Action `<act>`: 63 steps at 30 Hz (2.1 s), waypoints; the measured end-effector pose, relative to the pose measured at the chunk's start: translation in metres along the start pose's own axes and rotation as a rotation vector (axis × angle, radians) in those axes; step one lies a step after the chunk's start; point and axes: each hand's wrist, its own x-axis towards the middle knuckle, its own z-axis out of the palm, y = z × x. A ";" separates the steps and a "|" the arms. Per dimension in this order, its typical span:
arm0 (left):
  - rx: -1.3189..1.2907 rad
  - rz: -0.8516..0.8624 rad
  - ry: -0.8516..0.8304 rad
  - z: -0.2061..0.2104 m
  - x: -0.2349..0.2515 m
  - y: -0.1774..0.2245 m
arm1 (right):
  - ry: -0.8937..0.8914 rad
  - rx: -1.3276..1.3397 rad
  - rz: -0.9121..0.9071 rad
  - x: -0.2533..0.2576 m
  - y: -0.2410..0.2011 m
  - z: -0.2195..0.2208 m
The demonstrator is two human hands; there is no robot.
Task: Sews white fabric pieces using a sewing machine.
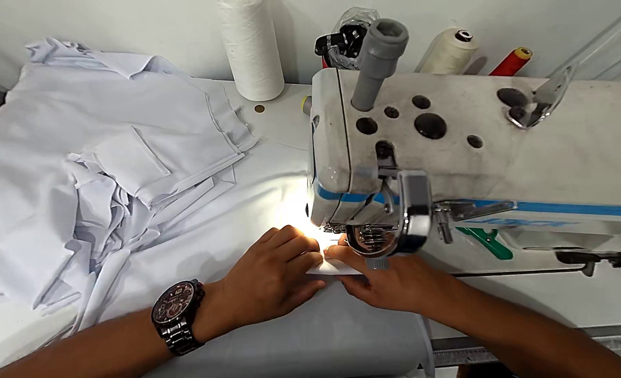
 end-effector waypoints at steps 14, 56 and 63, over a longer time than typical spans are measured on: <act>0.000 -0.353 0.039 0.002 0.010 0.001 | 0.107 -0.133 0.181 0.004 -0.006 -0.002; -0.077 -0.025 -0.037 -0.022 0.012 -0.038 | -0.281 0.093 0.011 0.024 0.015 0.005; 0.125 -0.117 -0.086 -0.014 0.022 -0.047 | 0.097 -0.242 0.134 0.011 0.007 -0.007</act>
